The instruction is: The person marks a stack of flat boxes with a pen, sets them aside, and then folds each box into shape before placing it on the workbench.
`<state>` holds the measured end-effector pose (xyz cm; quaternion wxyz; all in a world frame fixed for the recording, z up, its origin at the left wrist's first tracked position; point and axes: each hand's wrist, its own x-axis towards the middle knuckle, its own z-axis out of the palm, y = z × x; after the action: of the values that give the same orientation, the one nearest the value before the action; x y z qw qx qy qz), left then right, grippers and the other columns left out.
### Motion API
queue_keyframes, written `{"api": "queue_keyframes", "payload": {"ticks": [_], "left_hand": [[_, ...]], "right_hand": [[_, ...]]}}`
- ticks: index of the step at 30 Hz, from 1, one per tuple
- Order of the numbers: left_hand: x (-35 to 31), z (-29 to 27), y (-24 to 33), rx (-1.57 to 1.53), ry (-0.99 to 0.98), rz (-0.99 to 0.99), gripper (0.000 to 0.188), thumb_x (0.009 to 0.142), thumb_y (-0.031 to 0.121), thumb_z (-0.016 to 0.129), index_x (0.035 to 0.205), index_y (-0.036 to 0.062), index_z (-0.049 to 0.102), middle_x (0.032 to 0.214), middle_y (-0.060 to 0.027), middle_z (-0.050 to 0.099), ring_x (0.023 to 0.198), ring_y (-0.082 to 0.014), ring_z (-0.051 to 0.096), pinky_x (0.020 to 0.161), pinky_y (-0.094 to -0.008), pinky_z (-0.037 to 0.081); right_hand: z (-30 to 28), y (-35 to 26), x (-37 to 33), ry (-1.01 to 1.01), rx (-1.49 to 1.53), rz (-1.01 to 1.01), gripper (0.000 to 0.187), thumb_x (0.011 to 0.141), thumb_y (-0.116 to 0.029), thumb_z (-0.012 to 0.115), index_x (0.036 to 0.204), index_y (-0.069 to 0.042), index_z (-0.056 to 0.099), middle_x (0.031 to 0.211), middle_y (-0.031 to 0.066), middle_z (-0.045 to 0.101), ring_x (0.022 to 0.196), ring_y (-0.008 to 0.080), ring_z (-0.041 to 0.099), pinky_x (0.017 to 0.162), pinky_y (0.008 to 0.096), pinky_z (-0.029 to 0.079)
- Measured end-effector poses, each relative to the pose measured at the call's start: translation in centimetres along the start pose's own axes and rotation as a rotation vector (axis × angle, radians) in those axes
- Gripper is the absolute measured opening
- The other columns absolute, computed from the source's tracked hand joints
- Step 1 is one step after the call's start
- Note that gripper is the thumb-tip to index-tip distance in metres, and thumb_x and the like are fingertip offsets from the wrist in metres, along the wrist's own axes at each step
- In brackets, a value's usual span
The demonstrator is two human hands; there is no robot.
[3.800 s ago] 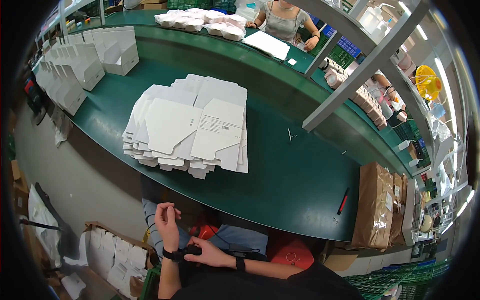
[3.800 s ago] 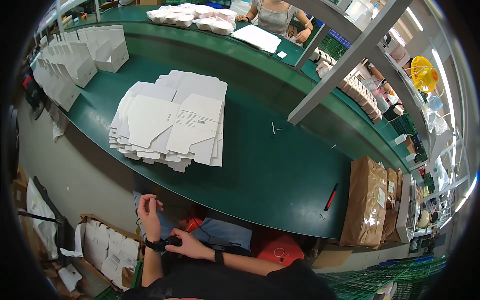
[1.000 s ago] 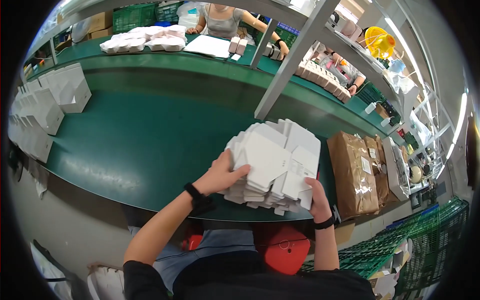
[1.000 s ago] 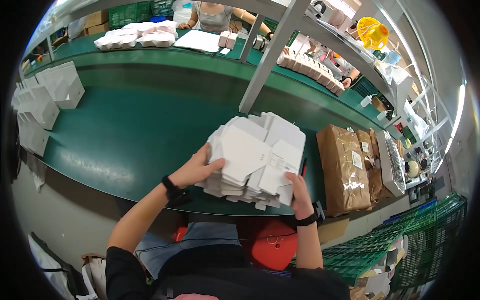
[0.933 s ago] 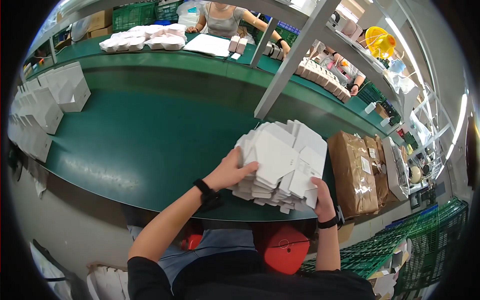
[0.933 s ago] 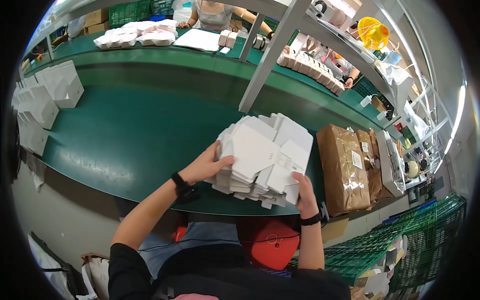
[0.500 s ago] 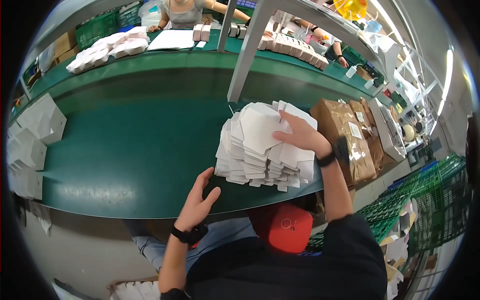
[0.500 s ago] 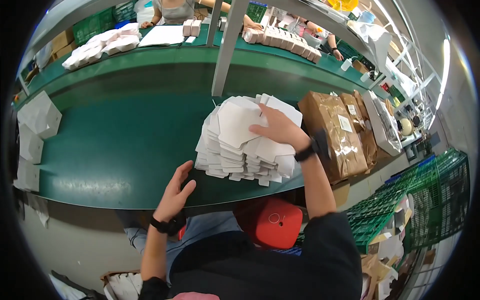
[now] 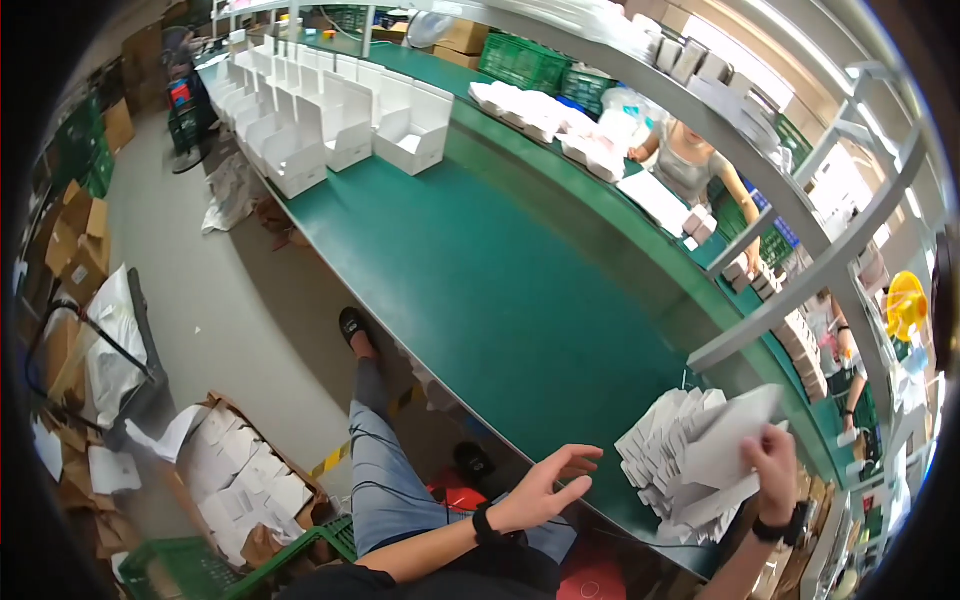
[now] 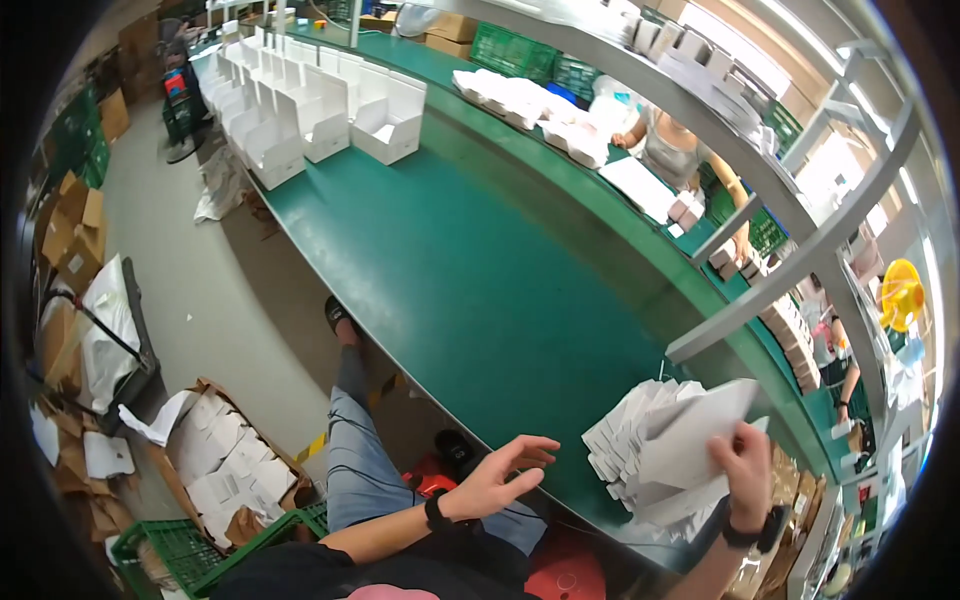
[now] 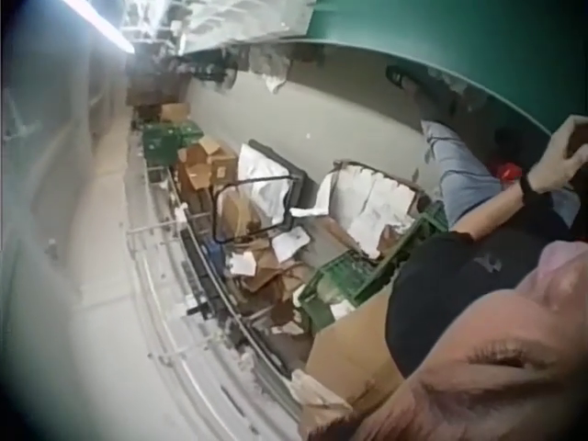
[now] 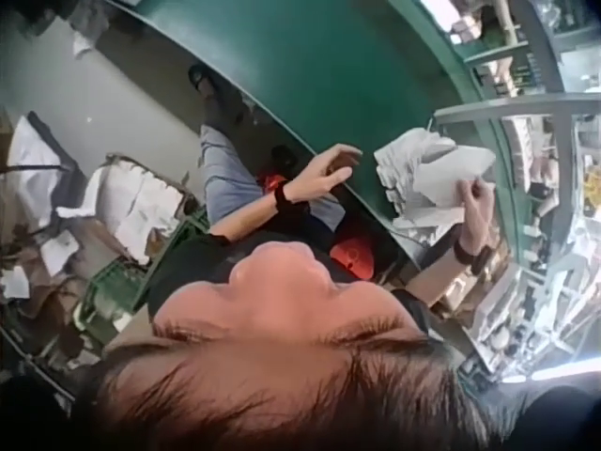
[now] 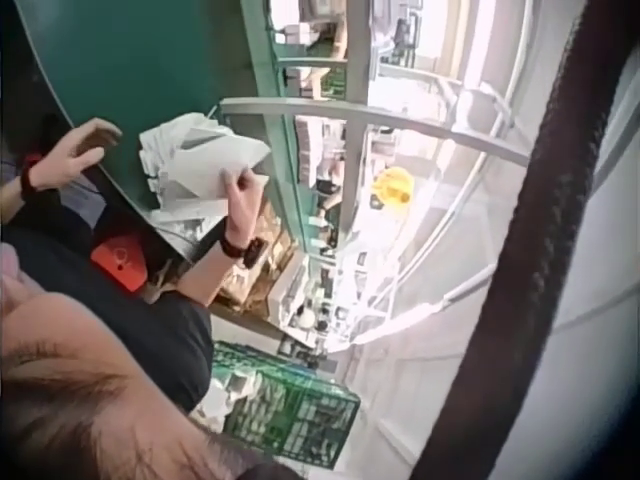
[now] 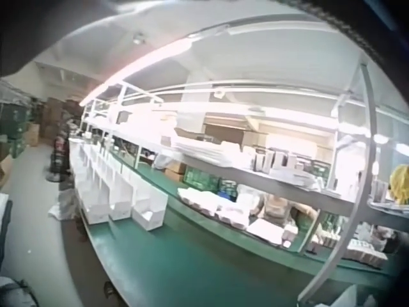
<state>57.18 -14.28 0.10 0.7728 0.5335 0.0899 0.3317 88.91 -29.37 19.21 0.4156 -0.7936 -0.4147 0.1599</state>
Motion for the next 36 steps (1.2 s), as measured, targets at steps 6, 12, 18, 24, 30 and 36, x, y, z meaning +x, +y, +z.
{"api": "queue_keyframes", "payload": {"ticks": [6, 12, 18, 24, 30, 36], "left_hand": [[-1.0, 3.3, 3.3, -0.765, 0.128, 0.136, 0.056, 0.111, 0.043, 0.037, 0.149, 0.0026, 0.048, 0.155, -0.0175, 0.051, 0.136, -0.0296, 0.056, 0.113, -0.0457, 0.046], [-7.3, -6.4, 4.1, -0.578, 0.181, 0.091, 0.086, 0.101, 0.067, 0.047, 0.160, 0.0051, 0.038, 0.156, -0.0127, 0.049, 0.141, -0.0284, 0.050, 0.116, -0.0446, 0.042], [-9.3, -12.3, 4.1, -0.183, -0.116, 0.072, 0.088, 0.100, 0.052, 0.063, 0.165, 0.0042, 0.025, 0.161, -0.0133, 0.041, 0.145, -0.0248, 0.044, 0.118, -0.0403, 0.039], [-7.5, -9.3, 2.1, -0.283, -0.147, -0.070, 0.089, 0.100, 0.049, 0.065, 0.165, 0.0046, 0.024, 0.162, -0.0136, 0.040, 0.145, -0.0246, 0.044, 0.118, -0.0404, 0.038], [-5.7, -9.7, 2.0, -0.282, 0.053, -0.104, 0.090, 0.099, 0.046, 0.068, 0.165, 0.0050, 0.023, 0.162, -0.0141, 0.038, 0.145, -0.0243, 0.043, 0.118, -0.0404, 0.038], [-12.6, -12.5, -0.6, -0.262, 0.313, -0.086, 0.091, 0.098, 0.042, 0.070, 0.165, 0.0055, 0.021, 0.163, -0.0145, 0.037, 0.145, -0.0240, 0.043, 0.119, -0.0405, 0.038]], "right_hand": [[15.2, -7.3, -7.3, 0.128, 0.642, -0.515, 0.035, 0.098, -0.018, 0.070, 0.122, 0.003, 0.055, 0.092, 0.0125, 0.066, 0.082, 0.0221, 0.065, 0.073, 0.0304, 0.053], [20.0, -10.6, -9.5, -0.503, 0.604, -0.053, 0.042, 0.098, -0.016, 0.066, 0.132, 0.006, 0.054, 0.108, 0.0127, 0.071, 0.102, 0.0199, 0.069, 0.090, 0.0328, 0.055], [23.8, -10.8, -8.8, -0.601, 0.955, 0.017, 0.043, 0.101, -0.015, 0.066, 0.137, 0.004, 0.053, 0.121, 0.0116, 0.069, 0.110, 0.0164, 0.066, 0.095, 0.0311, 0.053], [22.9, -10.2, -9.4, -0.636, 0.825, -0.088, 0.049, 0.105, -0.021, 0.066, 0.143, 0.004, 0.048, 0.125, 0.0109, 0.066, 0.117, 0.0178, 0.063, 0.099, 0.0336, 0.051], [22.5, -9.0, -8.5, -0.540, 0.799, -0.144, 0.070, 0.099, -0.023, 0.074, 0.153, 0.005, 0.041, 0.133, 0.0181, 0.060, 0.123, 0.0252, 0.060, 0.105, 0.0380, 0.049], [22.0, -7.7, -8.0, -0.172, 0.314, -0.678, 0.104, 0.078, -0.024, 0.091, 0.158, 0.007, 0.033, 0.152, 0.0327, 0.041, 0.136, 0.0454, 0.051, 0.114, 0.0460, 0.042]]}}
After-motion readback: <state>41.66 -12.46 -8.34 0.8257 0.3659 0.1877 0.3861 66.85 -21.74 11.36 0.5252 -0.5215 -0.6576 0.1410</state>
